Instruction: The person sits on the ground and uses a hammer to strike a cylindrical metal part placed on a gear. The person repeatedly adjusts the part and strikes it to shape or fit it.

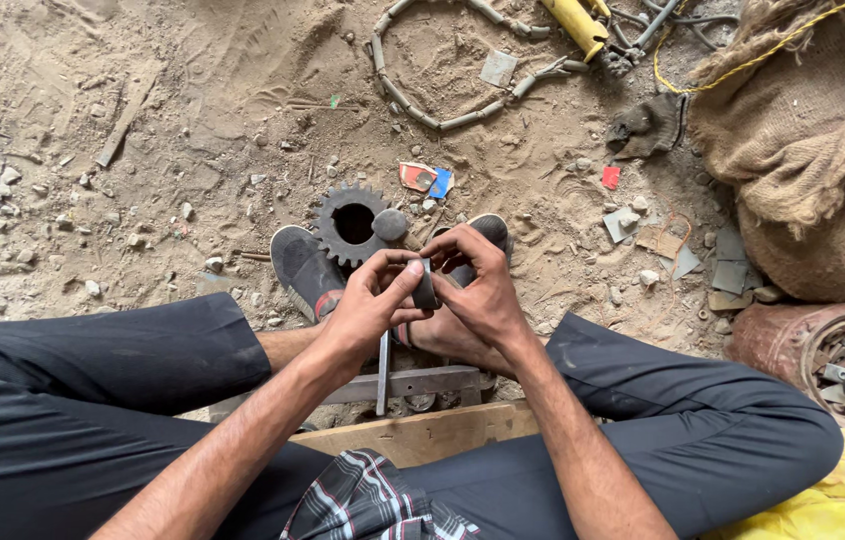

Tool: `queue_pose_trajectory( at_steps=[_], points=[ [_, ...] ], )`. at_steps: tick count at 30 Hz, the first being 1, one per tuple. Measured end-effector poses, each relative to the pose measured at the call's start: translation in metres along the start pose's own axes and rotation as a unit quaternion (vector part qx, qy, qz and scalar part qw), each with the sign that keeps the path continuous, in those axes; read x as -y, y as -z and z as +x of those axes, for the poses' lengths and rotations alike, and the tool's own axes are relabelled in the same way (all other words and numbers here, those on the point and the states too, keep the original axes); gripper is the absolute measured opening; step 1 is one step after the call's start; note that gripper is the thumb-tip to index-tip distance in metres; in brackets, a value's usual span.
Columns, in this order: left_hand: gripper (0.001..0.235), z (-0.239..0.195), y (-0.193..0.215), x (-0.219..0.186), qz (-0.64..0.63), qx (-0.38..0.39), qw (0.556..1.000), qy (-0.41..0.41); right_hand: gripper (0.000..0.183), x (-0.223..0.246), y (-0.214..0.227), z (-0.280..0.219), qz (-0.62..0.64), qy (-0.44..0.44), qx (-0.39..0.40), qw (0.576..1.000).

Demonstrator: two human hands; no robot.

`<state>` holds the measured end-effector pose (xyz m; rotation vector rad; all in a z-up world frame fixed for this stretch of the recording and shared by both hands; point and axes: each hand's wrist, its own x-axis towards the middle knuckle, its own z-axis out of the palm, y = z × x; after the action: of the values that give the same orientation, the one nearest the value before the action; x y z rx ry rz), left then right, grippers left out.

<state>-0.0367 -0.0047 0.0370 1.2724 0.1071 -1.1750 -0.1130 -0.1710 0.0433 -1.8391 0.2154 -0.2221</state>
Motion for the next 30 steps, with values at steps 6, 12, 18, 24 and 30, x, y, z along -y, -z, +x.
queue_pose_trajectory(
  at_steps=[6, 12, 18, 24, 30],
  points=[
    [0.038, 0.0, 0.001, 0.001, -0.01, 0.0, 1.0, -0.008, 0.022, 0.0, -0.003, 0.0, -0.012, 0.013, 0.001, 1.0],
    [0.04, 0.002, 0.002, 0.003, -0.011, -0.002, 1.0, -0.012, 0.023, 0.001, -0.003, 0.001, -0.002, 0.004, 0.007, 1.0],
    [0.039, 0.002, 0.0, 0.004, -0.015, -0.004, 1.0, -0.002, 0.024, 0.004, -0.002, 0.001, -0.014, 0.01, 0.004, 1.0],
    [0.038, 0.004, 0.004, 0.009, -0.004, -0.008, 1.0, 0.014, 0.021, 0.003, -0.005, 0.001, -0.011, -0.019, 0.002, 1.0],
    [0.037, 0.012, 0.008, 0.018, -0.013, -0.019, 0.999, -0.028, 0.024, -0.017, -0.007, -0.002, 0.058, -0.068, -0.019, 0.996]
  ],
)
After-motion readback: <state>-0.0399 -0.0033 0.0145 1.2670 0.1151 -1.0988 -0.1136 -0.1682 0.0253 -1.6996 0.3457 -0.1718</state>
